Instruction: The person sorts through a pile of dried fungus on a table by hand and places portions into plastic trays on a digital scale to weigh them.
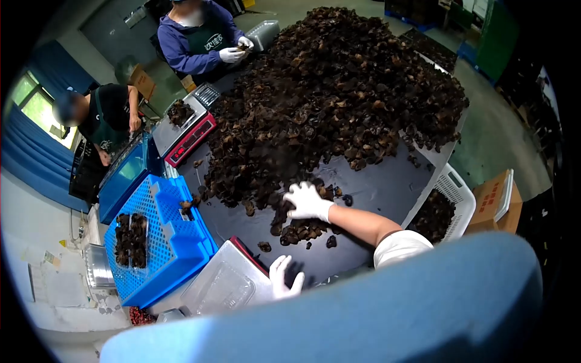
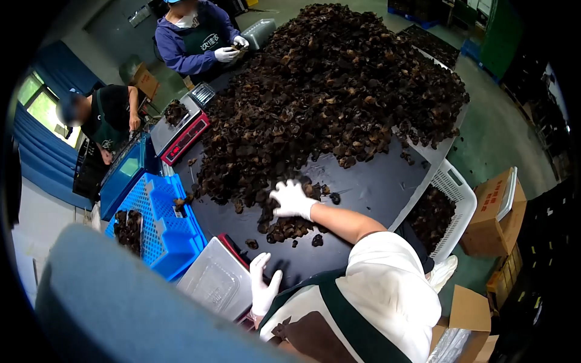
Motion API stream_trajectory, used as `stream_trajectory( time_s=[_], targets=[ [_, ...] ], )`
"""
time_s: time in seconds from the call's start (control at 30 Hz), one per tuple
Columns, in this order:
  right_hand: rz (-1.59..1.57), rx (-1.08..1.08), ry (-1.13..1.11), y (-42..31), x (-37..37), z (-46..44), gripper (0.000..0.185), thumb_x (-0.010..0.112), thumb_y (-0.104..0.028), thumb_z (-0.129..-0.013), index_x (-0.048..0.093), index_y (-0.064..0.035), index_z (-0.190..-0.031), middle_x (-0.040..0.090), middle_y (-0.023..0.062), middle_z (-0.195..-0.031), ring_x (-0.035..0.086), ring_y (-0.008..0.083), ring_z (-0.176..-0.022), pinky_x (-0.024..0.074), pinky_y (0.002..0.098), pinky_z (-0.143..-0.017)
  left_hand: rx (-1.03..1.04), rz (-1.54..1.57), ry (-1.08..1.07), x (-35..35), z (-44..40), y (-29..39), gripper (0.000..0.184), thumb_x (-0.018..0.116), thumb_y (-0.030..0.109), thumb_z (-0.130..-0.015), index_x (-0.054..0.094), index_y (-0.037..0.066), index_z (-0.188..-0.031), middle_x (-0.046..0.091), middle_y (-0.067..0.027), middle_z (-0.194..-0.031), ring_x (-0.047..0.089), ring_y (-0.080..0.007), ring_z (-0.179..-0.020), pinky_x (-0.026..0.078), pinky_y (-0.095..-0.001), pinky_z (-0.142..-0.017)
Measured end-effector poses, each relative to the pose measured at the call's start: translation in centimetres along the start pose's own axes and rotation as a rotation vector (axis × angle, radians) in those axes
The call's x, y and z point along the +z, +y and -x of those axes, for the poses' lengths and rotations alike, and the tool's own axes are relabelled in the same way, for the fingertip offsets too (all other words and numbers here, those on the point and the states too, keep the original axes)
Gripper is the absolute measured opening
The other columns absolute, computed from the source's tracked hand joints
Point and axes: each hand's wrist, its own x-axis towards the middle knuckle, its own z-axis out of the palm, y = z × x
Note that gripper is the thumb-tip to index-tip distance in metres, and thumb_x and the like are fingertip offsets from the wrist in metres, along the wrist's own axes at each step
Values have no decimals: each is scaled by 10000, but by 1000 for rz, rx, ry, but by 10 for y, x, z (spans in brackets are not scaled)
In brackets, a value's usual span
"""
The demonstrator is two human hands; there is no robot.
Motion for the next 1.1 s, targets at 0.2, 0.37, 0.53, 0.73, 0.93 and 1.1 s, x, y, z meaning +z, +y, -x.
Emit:
stream_trajectory(
  time_s=[0.2,0.37,0.53,0.73,0.93,1.1],
  targets=[
    [-24,-486,113,13,-2,73,530,636,-454,-802,598,-206,-1269,520,136,-1277,475,349,-1176,305,581,-1030,-150,-352,-21,74,-30,-66,800,756,303,-792,375,102,-1465,261,-269,-1494,268,-473,-1365,270,-521,-1125],
    [46,57,241,55,-4,90,657,620,-460,-823,482,-172,-1398,418,207,-1426,334,456,-1327,222,650,-1073,-198,-568,8,104,-53,-64,703,702,403,-816,451,172,-1430,201,-235,-1554,186,-530,-1388,213,-623,-1106],
    [-93,-216,136,22,20,152,680,628,-447,-836,449,-188,-1438,376,223,-1469,286,459,-1379,189,629,-1129,110,-585,17,111,-27,-77,460,709,358,-793,616,100,-1161,416,-178,-1435,314,-467,-1344,264,-627,-1065],
    [-23,-138,310,41,23,208,571,704,-276,-750,576,-205,-1302,417,178,-1437,344,409,-1354,212,586,-1126,-28,-574,-65,97,31,-75,501,698,305,-777,606,167,-1250,337,-163,-1519,211,-487,-1407,171,-680,-1096],
    [-57,-30,289,15,22,197,646,680,-420,-781,532,-173,-1359,391,191,-1457,279,453,-1379,179,616,-1120,67,-523,-60,108,30,-77,491,700,307,-775,609,159,-1234,301,-184,-1526,173,-525,-1399,185,-678,-1091],
    [-162,-306,267,2,39,202,491,675,-446,-800,616,-196,-1219,537,88,-1296,396,343,-1312,156,621,-1137,31,-509,-58,103,39,-72,336,692,292,-784,649,158,-1090,387,-152,-1466,253,-480,-1383,188,-678,-1088]
  ],
)
